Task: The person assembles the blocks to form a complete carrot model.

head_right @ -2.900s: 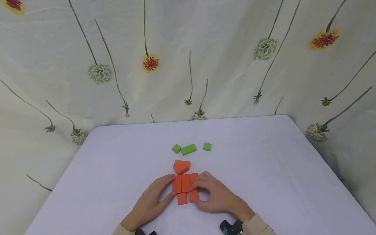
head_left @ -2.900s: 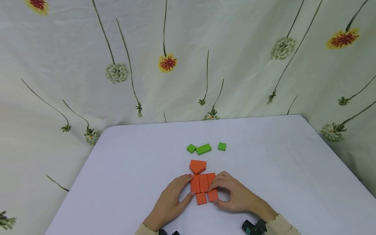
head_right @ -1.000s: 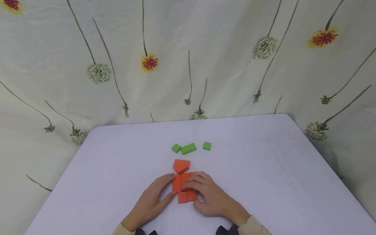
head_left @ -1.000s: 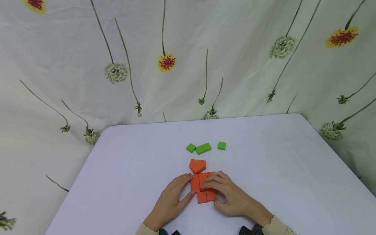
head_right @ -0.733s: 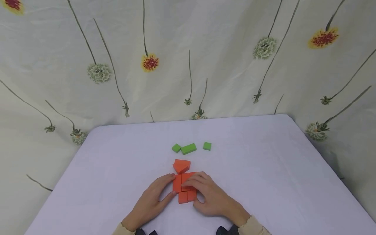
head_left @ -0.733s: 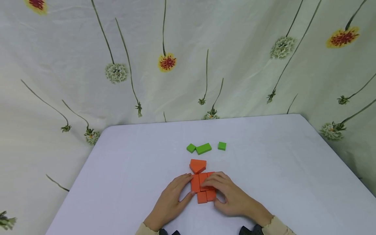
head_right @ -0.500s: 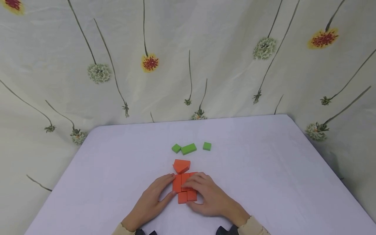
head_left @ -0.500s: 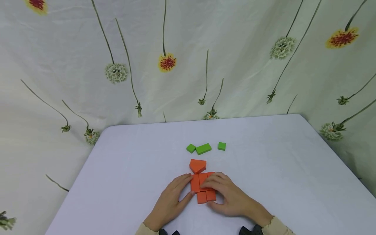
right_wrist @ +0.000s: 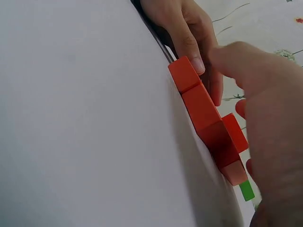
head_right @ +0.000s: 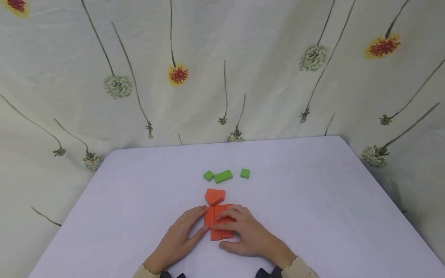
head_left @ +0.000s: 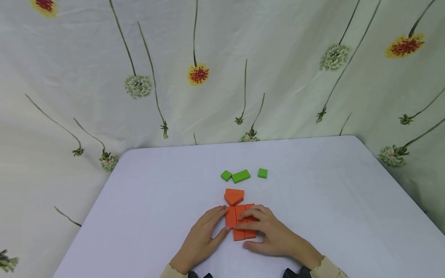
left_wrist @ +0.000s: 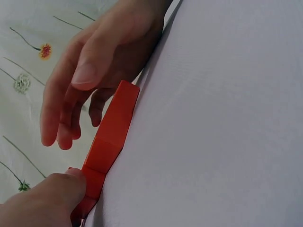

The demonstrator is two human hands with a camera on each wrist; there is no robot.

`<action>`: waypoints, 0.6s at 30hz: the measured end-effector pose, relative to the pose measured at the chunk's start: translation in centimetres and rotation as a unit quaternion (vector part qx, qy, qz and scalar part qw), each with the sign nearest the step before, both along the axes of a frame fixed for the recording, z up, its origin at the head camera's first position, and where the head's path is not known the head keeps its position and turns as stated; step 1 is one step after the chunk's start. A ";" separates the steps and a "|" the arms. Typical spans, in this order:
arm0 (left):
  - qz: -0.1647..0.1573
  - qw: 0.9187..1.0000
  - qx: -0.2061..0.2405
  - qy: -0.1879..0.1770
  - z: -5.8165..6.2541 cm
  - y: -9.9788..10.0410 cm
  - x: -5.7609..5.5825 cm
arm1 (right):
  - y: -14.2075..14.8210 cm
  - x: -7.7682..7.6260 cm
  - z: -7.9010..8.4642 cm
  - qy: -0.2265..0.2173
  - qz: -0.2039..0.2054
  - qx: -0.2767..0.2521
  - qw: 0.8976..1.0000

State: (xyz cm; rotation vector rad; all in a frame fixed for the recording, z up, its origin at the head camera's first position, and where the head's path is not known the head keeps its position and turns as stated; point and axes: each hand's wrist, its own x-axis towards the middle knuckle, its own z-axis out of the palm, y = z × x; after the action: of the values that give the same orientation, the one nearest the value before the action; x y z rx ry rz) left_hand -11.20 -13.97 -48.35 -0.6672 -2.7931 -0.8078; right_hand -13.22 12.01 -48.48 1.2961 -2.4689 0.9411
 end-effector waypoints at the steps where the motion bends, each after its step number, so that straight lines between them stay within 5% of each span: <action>1: 0.000 1.000 0.000 -0.001 0.0 0.0 0.0 | 0.0 0.0 0.0 -0.012 -0.003 -0.012 1.000; 8: -0.002 1.000 0.001 0.003 0.1 -0.1 0.0 | -0.5 -1.3 0.9 -0.054 -0.057 -0.071 0.994; 18: -0.011 1.000 0.005 0.011 0.0 -0.2 0.1 | -1.2 -4.2 2.2 -0.158 -0.121 -0.010 0.980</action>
State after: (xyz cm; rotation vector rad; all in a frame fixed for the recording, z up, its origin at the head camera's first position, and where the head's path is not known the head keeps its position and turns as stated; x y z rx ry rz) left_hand -11.06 -14.19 -48.31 -0.7013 -2.7654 -0.8141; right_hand -17.40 10.83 -46.29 0.8670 -2.7611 1.1801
